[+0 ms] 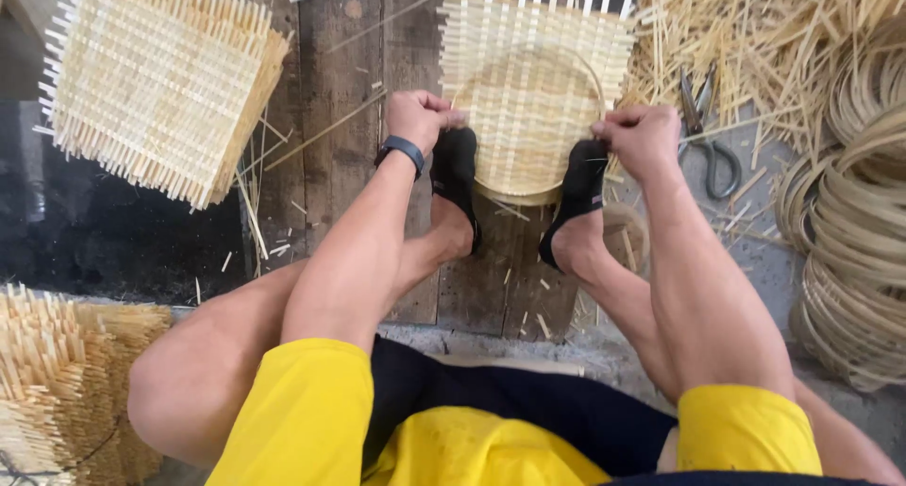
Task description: Constructing and trimming bamboo lids using a wooden mold and shears.
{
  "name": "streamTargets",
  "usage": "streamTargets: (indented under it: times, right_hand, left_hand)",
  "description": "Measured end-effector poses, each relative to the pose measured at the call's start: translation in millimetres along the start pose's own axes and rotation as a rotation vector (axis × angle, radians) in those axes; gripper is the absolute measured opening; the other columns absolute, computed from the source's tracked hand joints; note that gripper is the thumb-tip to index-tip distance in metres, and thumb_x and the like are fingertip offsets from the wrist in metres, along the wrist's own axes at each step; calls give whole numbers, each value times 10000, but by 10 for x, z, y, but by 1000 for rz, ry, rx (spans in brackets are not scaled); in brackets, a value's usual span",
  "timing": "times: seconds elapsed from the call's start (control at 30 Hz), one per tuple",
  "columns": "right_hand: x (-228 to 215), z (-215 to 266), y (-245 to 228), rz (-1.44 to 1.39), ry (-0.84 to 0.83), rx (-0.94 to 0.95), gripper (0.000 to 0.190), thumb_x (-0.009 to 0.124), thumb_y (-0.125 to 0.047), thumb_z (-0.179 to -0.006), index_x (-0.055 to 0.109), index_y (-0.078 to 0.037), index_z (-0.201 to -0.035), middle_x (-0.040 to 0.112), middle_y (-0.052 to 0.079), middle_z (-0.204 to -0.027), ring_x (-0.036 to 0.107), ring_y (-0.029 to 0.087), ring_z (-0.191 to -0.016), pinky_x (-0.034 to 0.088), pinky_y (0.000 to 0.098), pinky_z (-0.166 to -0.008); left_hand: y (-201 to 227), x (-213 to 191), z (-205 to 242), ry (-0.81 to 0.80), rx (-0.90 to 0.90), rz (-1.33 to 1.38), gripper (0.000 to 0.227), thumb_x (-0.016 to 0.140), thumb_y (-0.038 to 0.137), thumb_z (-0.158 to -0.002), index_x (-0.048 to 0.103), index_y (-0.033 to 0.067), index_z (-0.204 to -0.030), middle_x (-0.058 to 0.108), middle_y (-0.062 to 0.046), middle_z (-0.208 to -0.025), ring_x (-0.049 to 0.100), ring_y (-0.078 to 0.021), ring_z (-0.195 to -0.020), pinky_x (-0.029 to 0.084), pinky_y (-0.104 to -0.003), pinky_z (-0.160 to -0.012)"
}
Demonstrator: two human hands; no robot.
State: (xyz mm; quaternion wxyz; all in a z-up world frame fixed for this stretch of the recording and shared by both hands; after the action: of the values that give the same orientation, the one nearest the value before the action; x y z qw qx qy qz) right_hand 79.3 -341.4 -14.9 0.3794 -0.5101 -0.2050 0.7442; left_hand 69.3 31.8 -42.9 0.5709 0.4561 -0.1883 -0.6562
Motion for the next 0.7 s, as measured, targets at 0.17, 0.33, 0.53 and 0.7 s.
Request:
streamTargets:
  times: [0.17,0.33,0.53,0.7]
  right_hand:
    - [327,645,-1183,340,34,-377,753,859,-365,-796,595,24,-1384,557,274,-1418,483,415,-1354,384,506,-1170]
    - [1312,943,-1107,917,-103,-856,984,566,-670,-884,407,43,-1544,309,289,-1608,191,447,-1523,110,671,-1202]
    - [1359,969,-1040,954,-72,-867,981,587,-676,-910,444,45,-1561,353,296,-1617,229,489,-1525,152,730,-1188]
    - [1389,955,-1084,923,111,-919,848,643,-578,-922,486,1,-1521,397,271,-1582,297,483,-1501,218,751,-1172]
  left_hand:
    - [909,199,60,-84,230,-694,201,846,271,-830,806,108,-942,697,-167,-1152,646,-261,-1032,531,-397,-910]
    - [944,1040,-332,46,1132,-603,293,651,467,-988,783,243,-1124,696,-62,-1220,579,-317,-1152,440,-487,-991]
    - [1031,961,-380,-86,770,-459,231,581,363,-1037,792,272,-1060,737,16,-1057,653,-230,-1005,537,-398,-917]
    - [1092,952,-463,-98,715,-440,165,634,294,-1007,796,263,-1005,730,2,-944,660,-244,-919,550,-400,-810]
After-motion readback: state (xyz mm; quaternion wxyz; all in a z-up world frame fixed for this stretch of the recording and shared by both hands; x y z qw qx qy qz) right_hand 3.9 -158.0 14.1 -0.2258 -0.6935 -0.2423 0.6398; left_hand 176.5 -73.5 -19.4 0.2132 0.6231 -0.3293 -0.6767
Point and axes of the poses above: each hand's wrist, its own z-axis away from the middle knuckle, its own x-axis out of the palm, y = z × x, the point moved 7 cm from there along -z, towards the middle knuckle
